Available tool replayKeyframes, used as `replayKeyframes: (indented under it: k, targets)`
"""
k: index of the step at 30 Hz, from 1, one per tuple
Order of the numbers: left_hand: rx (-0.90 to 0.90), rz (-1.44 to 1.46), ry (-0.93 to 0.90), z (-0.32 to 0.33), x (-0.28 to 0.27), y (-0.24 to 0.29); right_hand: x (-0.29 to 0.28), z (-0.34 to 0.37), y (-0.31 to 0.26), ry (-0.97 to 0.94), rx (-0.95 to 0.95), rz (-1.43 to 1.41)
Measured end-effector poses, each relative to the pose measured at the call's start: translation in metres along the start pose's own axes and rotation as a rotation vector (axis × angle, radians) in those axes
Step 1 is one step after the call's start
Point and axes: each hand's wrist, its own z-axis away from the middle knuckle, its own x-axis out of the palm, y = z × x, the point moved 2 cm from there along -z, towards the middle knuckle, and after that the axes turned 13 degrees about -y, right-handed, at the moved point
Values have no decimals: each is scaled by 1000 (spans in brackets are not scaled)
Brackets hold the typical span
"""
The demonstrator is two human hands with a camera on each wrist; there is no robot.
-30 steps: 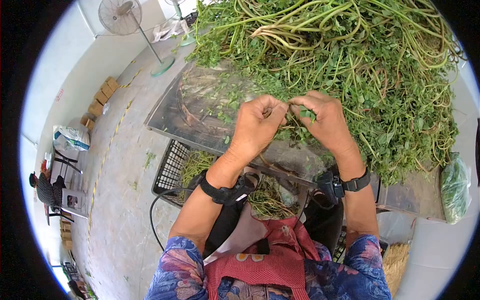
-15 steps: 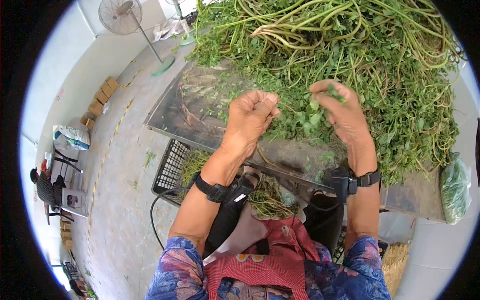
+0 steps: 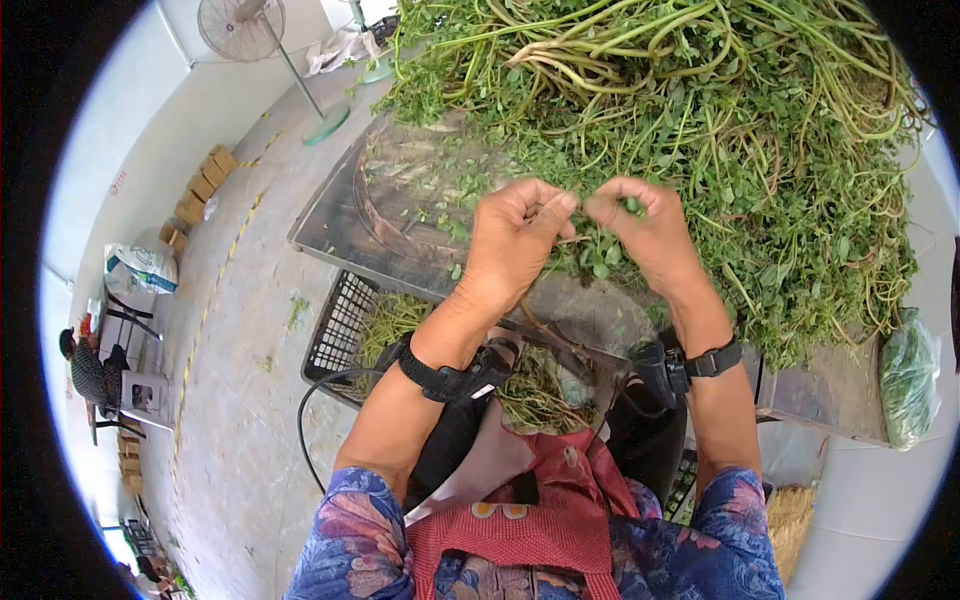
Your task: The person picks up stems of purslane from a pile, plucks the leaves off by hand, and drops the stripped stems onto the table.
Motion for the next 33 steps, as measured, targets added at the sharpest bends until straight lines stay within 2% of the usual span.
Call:
replayKeyframes:
  k: [2,3,5,7,9,15,16,18,19,20,21,23,25,26,27,28,29,30,31,33]
  targets:
    - [11,-8,13,0,2,1,1,3,-6,236,276,-579]
    - [12,-6,13,0,1,2,-2,3,0,235,277,-577]
    - [-61,42,32,0,-2,2,-13,1,18,177,210,-746]
    - [-56,59,34,0,-3,3,-14,5,7,106,254,-696]
    - [-51,75,29,0,-3,2,-11,6,3,-13,377,-668]
    - [63,7,22,-1,-1,-4,3,8,-12,17,425,-507]
    - [54,-96,28,0,-2,-3,5,7,-4,21,428,-505]
    - [51,-191,26,2,-1,-4,5,0,5,-13,208,-330]
    - [69,-331,59,3,0,-4,5,0,5,-6,211,-322]
    - [86,-473,94,4,1,-4,5,-1,1,93,123,-3]
    - [86,-470,89,4,3,-2,9,-3,-5,188,33,313]
    - [103,-434,137,4,3,6,8,-6,-1,271,12,289]
    - [173,-403,175,10,6,15,-7,-6,4,529,24,375]
    - [245,-371,220,12,5,21,-28,0,8,502,176,107]
    - [252,-365,221,12,1,29,-44,9,-1,485,212,-304]
    - [99,-190,177,12,-4,33,-58,14,-17,521,143,-463]
    - [-63,-13,131,13,-9,32,-73,24,-27,572,139,-517]
    - [-110,126,89,11,-14,29,-90,34,-34,541,92,-520]
    - [-116,131,87,11,-21,29,-102,43,-40,507,86,-566]
    - [-187,496,-94,9,-28,29,-120,56,-37,483,6,-678]
